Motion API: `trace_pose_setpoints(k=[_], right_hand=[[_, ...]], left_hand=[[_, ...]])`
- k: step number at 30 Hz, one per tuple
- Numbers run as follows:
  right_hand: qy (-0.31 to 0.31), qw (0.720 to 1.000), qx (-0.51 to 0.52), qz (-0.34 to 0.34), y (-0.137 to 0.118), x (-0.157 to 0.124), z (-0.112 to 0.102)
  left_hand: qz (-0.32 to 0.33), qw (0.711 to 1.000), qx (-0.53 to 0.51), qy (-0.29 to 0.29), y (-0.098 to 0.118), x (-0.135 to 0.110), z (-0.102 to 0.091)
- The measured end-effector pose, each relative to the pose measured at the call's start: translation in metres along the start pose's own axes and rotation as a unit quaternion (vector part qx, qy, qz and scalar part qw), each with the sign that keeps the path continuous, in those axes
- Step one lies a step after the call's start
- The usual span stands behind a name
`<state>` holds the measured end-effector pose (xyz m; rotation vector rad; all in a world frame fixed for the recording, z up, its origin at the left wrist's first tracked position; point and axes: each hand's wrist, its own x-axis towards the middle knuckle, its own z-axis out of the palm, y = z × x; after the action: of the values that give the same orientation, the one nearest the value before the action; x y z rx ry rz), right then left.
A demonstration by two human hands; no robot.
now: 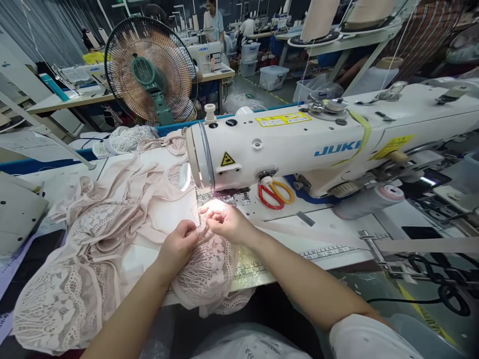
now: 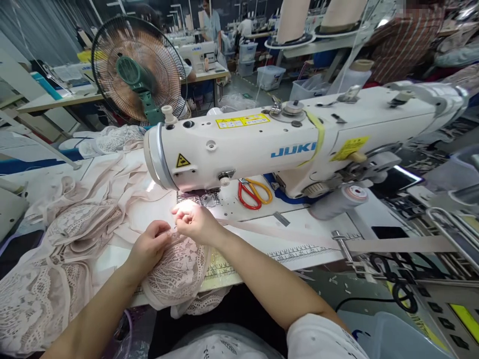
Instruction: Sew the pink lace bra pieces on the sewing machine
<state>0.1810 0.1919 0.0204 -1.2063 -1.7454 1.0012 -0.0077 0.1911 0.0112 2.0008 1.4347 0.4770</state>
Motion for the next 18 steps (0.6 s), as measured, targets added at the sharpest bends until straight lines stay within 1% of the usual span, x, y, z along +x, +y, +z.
trace_pose_setpoints(k=[1, 3, 5, 7, 9, 12, 15, 18], right_hand=[[0.000, 1.000, -0.017, 0.006, 0.000, 0.001, -0.002], [-0.011, 0.996, -0.088, 0.006, 0.001, 0.002, -0.002], [-0.040, 0.989, -0.144, -0.007, 0.003, 0.004, 0.001], [-0.071, 0.984, -0.163, -0.018, 0.005, 0.005, 0.007], [-0.090, 0.980, -0.178, -0.026, 0.007, 0.005, 0.012], [-0.090, 0.977, -0.194, -0.021, 0.006, 0.006, 0.018], [-0.073, 0.980, -0.186, -0.014, 0.004, 0.007, 0.020], [-0.048, 0.989, -0.143, -0.008, 0.002, 0.007, 0.020]], left_hand=[[-0.009, 1.000, -0.008, 0.000, 0.000, 0.000, 0.000], [-0.016, 1.000, -0.019, 0.004, 0.001, -0.001, -0.001], [-0.017, 1.000, -0.023, 0.005, 0.002, -0.001, -0.001], [-0.023, 0.999, -0.024, 0.003, 0.003, -0.001, -0.002], [-0.031, 0.999, -0.022, -0.002, 0.005, -0.001, -0.002], [-0.031, 0.999, -0.013, -0.006, 0.007, 0.000, -0.002], [0.001, 1.000, 0.009, -0.005, 0.004, 0.000, -0.001], [0.080, 0.995, 0.057, 0.006, -0.004, 0.000, 0.001]])
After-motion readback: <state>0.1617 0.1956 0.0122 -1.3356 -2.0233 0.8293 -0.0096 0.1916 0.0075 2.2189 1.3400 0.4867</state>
